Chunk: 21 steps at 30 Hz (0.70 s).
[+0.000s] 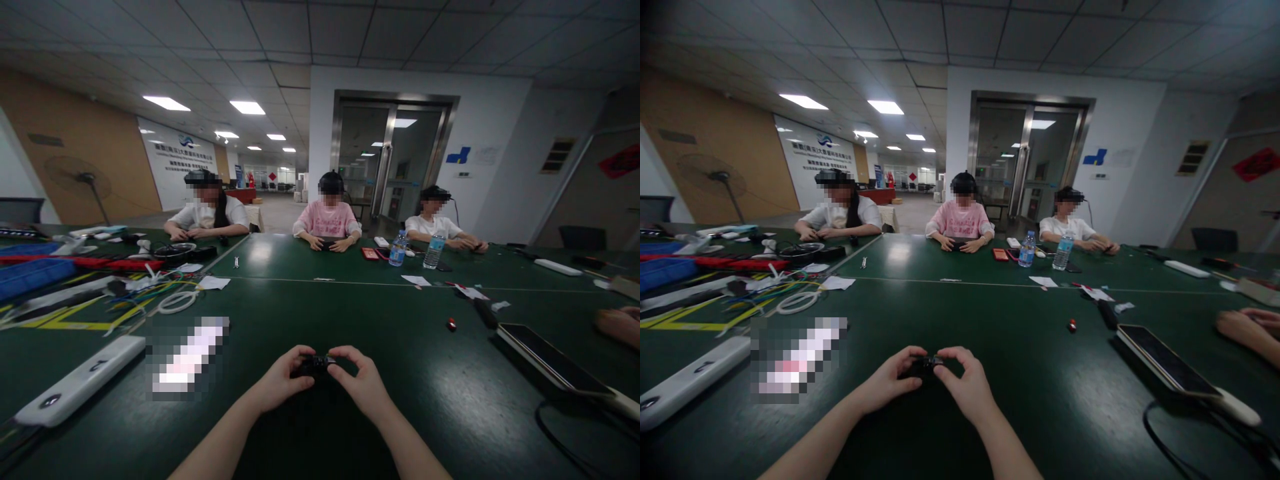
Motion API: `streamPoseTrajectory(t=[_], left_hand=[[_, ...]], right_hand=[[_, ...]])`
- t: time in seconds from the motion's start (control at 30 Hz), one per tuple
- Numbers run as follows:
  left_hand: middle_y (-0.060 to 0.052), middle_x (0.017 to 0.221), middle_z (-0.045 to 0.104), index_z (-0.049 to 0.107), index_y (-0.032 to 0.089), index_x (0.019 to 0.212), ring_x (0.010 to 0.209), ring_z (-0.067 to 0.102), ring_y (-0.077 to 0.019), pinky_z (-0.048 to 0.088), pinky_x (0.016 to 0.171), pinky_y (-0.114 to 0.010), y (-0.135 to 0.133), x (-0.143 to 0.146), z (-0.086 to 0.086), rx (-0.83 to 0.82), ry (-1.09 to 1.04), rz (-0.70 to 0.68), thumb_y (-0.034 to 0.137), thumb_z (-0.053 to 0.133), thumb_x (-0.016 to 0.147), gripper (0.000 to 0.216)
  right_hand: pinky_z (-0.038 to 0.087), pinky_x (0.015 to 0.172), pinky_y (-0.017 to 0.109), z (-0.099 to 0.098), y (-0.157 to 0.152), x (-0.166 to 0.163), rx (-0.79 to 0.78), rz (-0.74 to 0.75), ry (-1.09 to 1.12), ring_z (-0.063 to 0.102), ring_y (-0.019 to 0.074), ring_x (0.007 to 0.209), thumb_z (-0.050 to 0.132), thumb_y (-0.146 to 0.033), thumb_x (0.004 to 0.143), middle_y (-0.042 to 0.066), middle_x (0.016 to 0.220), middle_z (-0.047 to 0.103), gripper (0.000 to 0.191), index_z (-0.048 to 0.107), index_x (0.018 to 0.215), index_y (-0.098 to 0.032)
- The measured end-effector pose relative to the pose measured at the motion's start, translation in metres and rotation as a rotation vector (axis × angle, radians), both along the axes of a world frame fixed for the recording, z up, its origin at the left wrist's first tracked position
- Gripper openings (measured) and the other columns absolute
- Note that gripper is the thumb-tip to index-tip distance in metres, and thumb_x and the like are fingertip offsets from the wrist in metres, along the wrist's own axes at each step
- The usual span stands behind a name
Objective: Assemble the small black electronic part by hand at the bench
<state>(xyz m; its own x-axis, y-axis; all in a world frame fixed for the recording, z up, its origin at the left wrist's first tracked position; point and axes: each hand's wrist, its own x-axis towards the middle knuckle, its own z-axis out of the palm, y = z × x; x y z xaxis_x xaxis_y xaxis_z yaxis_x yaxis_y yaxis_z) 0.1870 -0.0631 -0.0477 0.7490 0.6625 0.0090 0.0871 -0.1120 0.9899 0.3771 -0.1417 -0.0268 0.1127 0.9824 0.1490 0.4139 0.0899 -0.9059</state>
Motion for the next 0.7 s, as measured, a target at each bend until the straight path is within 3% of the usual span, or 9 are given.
streamPoseTrajectory(t=[0.33,0.7], left_hand=[[-0.002,0.094,0.060,0.047,0.021,0.111,0.092,0.057,-0.0196,0.043,0.082,-0.034,-0.001,0.002,-0.006,0.039,0.019,0.000,0.016,0.063,0.073,0.042],[-0.002,0.096,0.060,0.046,0.020,0.111,0.093,0.057,-0.0186,0.043,0.083,-0.033,0.000,0.004,-0.007,0.064,0.056,-0.015,0.014,0.062,0.072,0.042]], right_hand=[[0.040,0.092,0.037,-0.012,0.005,-0.010,-0.063,0.081,-0.123,0.053,0.0211,0.105,0.063,-0.029,0.072,0.001,0.109,0.057,0.019,0.065,0.091,-0.026],[0.038,0.095,0.034,-0.004,0.002,-0.009,-0.053,0.128,-0.310,0.051,0.0191,0.108,0.057,-0.024,0.076,-0.002,0.111,0.057,0.021,0.062,0.095,-0.029]])
